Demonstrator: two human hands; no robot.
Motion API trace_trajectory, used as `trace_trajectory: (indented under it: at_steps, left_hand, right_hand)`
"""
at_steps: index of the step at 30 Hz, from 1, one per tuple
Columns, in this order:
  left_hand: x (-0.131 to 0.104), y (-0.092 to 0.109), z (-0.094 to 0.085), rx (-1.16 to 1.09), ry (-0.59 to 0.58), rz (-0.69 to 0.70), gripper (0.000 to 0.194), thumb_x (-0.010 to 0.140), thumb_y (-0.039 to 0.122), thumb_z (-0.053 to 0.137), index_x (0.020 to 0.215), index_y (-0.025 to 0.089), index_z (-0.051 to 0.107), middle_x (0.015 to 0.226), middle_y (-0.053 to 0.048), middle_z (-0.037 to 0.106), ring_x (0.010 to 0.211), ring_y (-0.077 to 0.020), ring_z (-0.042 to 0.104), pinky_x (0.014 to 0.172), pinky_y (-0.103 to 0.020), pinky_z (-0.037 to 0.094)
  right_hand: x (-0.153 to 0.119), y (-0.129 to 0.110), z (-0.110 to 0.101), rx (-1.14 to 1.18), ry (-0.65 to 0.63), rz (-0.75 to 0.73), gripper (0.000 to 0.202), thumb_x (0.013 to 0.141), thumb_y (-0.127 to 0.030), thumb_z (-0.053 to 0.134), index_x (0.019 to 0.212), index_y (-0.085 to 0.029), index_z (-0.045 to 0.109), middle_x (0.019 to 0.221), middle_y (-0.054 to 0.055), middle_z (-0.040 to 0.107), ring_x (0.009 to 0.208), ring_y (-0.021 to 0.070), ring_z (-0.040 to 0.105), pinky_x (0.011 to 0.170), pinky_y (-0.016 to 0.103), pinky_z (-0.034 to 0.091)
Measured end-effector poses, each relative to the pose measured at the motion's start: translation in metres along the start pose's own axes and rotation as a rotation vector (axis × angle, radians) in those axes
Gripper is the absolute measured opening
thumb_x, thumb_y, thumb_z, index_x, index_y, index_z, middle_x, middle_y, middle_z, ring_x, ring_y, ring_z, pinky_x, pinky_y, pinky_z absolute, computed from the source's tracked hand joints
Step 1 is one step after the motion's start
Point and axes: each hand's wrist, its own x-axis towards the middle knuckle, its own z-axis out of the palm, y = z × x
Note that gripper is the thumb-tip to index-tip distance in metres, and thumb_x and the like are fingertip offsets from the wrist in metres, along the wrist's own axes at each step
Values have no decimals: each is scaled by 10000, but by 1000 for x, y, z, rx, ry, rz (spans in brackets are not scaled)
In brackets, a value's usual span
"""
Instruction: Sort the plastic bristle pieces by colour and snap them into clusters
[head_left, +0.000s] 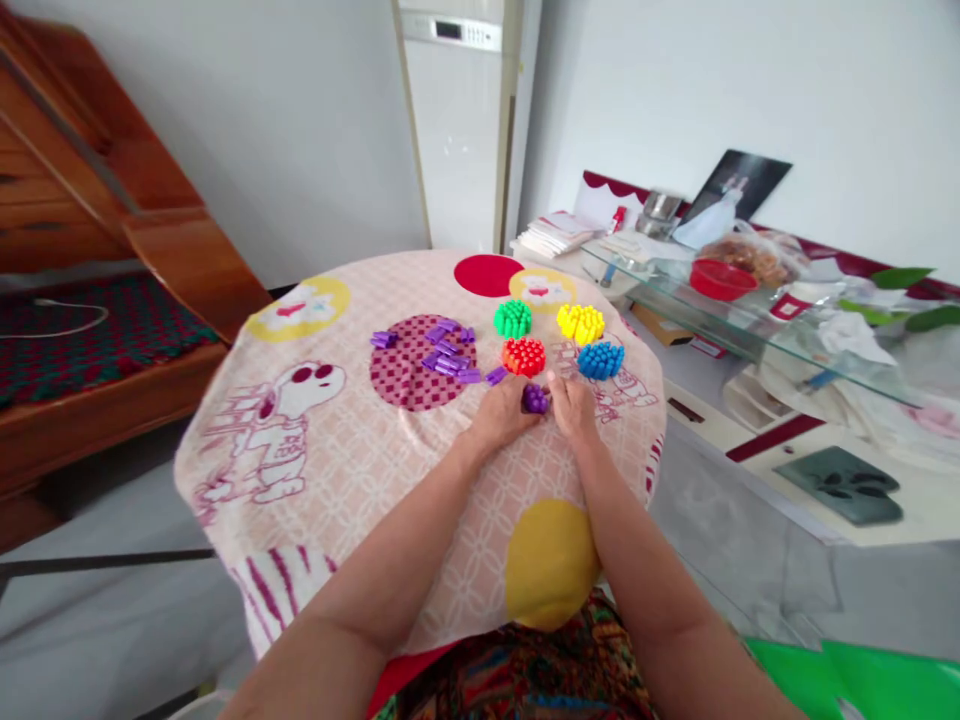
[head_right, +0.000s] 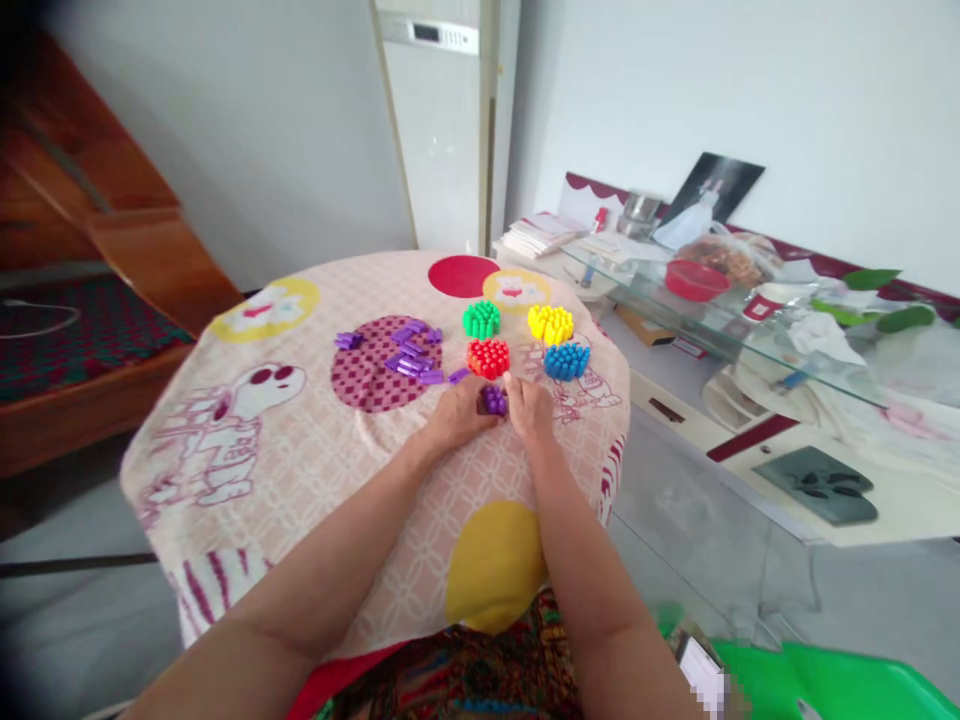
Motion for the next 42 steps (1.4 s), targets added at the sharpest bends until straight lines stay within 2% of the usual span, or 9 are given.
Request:
trace_trajectory:
  at_steps: [5,11,16,19,23,28,31,35,42]
  left_hand:
    - [0,-6,-15,-116,168,84,306,769,315,708,1026,158,656,973,-75,678,853,-187,632,795,-303,501]
    - [6,-62,-45,71,587,-127,276,827,108,543,1067,152,675,1104,-118,695,1070,-234,621,984,-373,470]
    - [2,-98,-61,200,478,-274,250,857,159,535,1039,170,707,1182,-110,694,1154,-237,602,1056,-368,418]
    - [-2,-98,-66,188,405,-379,227,898,265,517,882,167,721,987,-98,737,960,-222,667,898,-326,481]
    - [-3,-95,-69,164,481,-494,295,908,318,495,770,156,699,865,-94,727,849,-213,672,817,-309,483]
    - [7,-107,-84,204,683,-455,308,850,254,547,1117,146,656,1158,-123,686,1162,-241,584,1041,-359,409]
    - [17,-123,-97,254,738,-622,495,844,292,567,1306,114,551,1351,-197,568,1323,-286,476,1103,-416,356]
    - [38,-139,-107,276,571,-757,543,884,390,533,1354,120,522,1327,-224,578,1266,-325,537,1053,-435,401]
    - [90,-114,-87,409,135,-396,495,831,465,617,1262,220,621,1280,-157,622,1224,-308,553,1033,-432,406]
  right_hand:
    - [1,4,-2,168,15,8,656,968,-559,254,681,-184,709,547,70,628,618,208,617,643,308,431]
    - [2,8,1,220,38,46,685,925,-640,277,653,-182,707,465,51,578,579,212,602,645,318,435]
    - [2,11,5,266,38,48,681,917,-659,297,643,-189,705,458,51,578,559,210,601,642,320,434]
    - [3,13,6,268,28,50,689,912,-667,292,664,-185,717,456,51,577,562,212,601,650,325,433]
    - [3,14,5,241,20,40,703,909,-674,278,654,-184,713,468,56,583,573,213,597,650,327,421]
    - [1,11,5,227,45,34,691,911,-658,290,667,-178,724,492,68,600,570,212,597,644,325,415]
    - [0,11,7,236,51,34,684,913,-642,291,666,-177,727,490,75,607,563,215,604,635,323,422]
    - [-1,10,11,221,75,29,640,924,-596,315,676,-178,731,613,115,695,629,227,641,647,324,426]
    - [-1,5,11,176,57,55,633,936,-573,303,690,-181,734,614,103,692,603,214,626,636,314,408]
